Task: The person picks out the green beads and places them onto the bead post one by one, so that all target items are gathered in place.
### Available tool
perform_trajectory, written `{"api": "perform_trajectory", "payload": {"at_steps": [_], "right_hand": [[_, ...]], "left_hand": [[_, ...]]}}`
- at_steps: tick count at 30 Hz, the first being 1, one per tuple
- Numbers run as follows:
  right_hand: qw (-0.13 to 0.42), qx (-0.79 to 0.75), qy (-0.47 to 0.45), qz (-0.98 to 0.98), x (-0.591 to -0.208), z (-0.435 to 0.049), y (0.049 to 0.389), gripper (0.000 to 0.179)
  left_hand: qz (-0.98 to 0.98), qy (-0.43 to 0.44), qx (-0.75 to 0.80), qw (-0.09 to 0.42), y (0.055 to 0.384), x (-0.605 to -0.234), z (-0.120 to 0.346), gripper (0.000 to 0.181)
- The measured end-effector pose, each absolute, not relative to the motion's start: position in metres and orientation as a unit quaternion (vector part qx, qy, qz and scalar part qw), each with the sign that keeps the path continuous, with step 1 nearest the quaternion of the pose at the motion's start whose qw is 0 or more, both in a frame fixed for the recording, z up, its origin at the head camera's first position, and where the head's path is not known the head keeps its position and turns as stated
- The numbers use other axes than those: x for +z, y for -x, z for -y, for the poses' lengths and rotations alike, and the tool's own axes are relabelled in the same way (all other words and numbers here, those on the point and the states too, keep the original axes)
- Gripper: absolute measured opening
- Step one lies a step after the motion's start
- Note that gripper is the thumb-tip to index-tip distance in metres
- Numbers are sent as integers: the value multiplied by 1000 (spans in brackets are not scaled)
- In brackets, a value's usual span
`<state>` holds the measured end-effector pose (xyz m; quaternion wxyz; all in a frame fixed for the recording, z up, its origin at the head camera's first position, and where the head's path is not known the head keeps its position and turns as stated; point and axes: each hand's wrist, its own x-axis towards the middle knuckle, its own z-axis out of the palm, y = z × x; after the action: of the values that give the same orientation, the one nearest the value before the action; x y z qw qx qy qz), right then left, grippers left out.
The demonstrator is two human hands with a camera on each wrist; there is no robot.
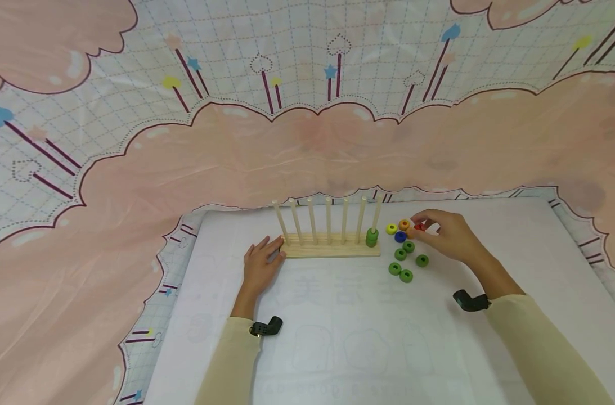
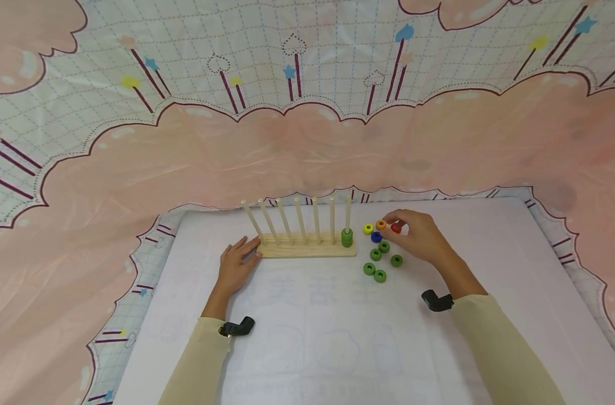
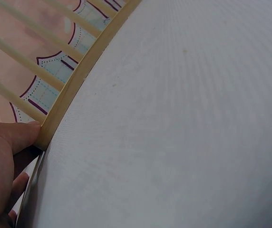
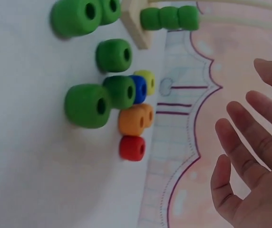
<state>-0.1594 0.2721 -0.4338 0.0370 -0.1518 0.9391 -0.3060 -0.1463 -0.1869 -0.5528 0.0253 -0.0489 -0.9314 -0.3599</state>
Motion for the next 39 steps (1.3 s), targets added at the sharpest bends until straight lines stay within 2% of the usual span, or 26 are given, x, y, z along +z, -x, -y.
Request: {"api": "perform_trajectory", "payload": {"at_steps": [9, 18, 39], "right_hand": [[70, -310, 123, -940, -455, -289, 151, 37], [108, -304, 106, -941, -472, -302, 143, 46], [117, -308, 122, -936, -501, -311, 135, 35]], "left_hand": [[934, 50, -353, 22, 147, -555, 187, 46], [933, 49, -356, 21, 146, -552, 187, 46], [932, 47, -359, 18, 147, -554, 188, 47]]}}
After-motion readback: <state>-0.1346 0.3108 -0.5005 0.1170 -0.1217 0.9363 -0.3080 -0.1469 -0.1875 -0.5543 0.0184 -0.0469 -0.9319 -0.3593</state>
